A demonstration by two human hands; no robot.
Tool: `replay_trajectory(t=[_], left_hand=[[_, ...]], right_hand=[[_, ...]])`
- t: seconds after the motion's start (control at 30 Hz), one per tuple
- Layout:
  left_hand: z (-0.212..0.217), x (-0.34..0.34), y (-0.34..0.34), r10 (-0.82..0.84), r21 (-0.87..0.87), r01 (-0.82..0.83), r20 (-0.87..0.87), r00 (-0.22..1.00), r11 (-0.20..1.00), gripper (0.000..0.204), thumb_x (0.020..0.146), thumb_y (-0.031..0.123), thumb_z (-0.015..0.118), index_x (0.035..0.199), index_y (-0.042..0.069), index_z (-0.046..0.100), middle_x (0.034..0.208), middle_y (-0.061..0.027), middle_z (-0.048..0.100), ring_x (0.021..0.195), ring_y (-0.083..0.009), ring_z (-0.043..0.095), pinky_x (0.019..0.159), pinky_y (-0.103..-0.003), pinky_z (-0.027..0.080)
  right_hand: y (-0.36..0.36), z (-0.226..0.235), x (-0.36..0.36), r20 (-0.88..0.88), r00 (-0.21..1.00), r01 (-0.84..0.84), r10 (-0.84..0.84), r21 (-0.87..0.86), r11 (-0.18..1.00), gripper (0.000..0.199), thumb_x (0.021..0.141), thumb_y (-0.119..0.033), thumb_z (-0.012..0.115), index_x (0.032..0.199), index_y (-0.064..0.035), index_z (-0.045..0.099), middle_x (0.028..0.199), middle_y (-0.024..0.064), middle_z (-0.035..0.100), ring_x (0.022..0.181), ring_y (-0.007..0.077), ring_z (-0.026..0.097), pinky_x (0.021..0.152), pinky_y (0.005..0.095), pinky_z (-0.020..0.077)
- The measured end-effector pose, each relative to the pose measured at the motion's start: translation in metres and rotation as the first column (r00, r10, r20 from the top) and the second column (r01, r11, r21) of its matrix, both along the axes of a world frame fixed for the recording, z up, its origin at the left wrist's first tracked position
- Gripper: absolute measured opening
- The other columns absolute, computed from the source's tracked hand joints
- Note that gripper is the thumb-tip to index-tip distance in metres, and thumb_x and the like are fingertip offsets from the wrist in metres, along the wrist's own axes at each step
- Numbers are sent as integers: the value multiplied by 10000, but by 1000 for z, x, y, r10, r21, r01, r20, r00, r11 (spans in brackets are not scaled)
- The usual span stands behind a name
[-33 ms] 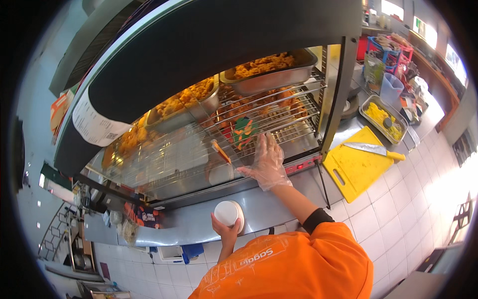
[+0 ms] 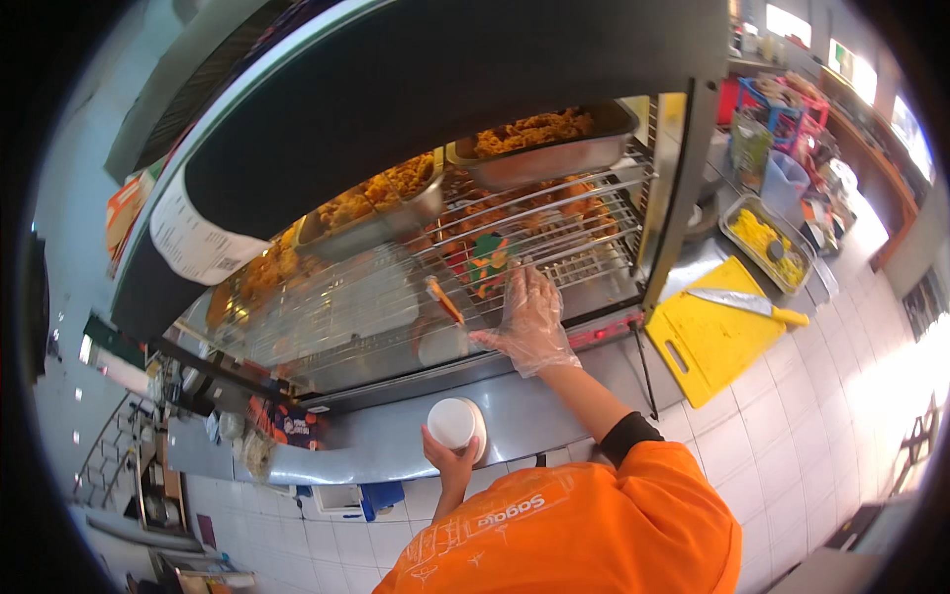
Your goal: The person assembles a takeout meal by placing steamed buns and sliced fried chicken into a box, adding a side of yellow rice, and including a small snack packet. They then seal the box and place it into a plastic bag for delivery.
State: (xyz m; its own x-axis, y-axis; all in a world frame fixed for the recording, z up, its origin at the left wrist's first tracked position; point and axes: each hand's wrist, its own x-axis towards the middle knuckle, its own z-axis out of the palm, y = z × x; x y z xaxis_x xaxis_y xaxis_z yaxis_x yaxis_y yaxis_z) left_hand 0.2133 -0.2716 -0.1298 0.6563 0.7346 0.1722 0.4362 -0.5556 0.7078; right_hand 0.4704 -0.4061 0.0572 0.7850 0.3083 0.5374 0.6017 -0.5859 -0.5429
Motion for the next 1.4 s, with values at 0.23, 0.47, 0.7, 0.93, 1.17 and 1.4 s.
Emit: replay_trajectory(t=[0.23, 0.47, 0.7, 0.93, 1.17, 1.4], left_hand=[[-1, -18, -23, 119, -130, -109, 75, 990, 986, 1105, 780, 411, 795, 1506, -34, 91, 1483, -302, 230, 1372, -460, 215, 1121, -557, 179], [6, -20, -42, 39, -106, -21, 164, 986, 994, 1000, 826, 324, 761, 1509, -20, 116, 1492, -276, 233, 1375, -449, 209, 1121, -557, 156], [-4, -38, -31, 90, -126, -66, 193, 977, 990, 972, 829, 321, 756, 1507, -13, 145, 1510, -255, 232, 1387, -430, 199, 1136, -555, 115], [-7, -41, -38, 83, -178, -53, 167, 982, 983, 939, 836, 287, 747, 1507, -8, 158, 1502, -247, 254, 1370, -412, 212, 1134, -541, 134], [7, -24, -30, 49, -135, -30, 142, 989, 990, 893, 841, 267, 729, 1506, 17, 188, 1517, -254, 216, 1383, -421, 197, 1128, -541, 152], [5, -27, -33, 281, -88, -282, -30, 959, 955, 958, 825, 377, 748, 1518, 57, 169, 1548, -241, 130, 1420, -433, 143, 1134, -562, 117]], right_hand=[[38, 10, 17, -372, 914, 106, 161, 602, 791, 889, 787, -430, 764, 1426, 62, 389, 1396, 235, 481, 1287, 372, 461, 1105, 421, 337], [51, 11, 38, -153, 982, 142, -112, 197, 970, 1012, 679, -438, 818, 1423, 46, 331, 1243, 230, 562, 1134, 381, 544, 1000, 430, 419], [50, -4, 49, -128, 989, 113, -74, 337, 935, 1057, 670, -442, 827, 1456, 26, 296, 1309, 225, 480, 1081, 376, 542, 942, 432, 466], [5, 3, 25, -153, 977, 209, -150, 527, 824, 940, 651, -282, 869, 1386, -18, 346, 1239, 150, 453, 1066, 261, 549, 786, 365, 544], [-70, -28, -8, -116, 992, 30, 50, 596, 802, 958, 676, -236, 865, 1384, -79, 238, 1275, 132, 394, 1153, 250, 460, 1017, 400, 396], [-103, -61, -75, -241, 831, -253, 501, 639, 726, 1134, 667, -253, 896, 1450, -112, 89, 1342, 141, 303, 1217, 261, 420, 1037, 407, 412]])
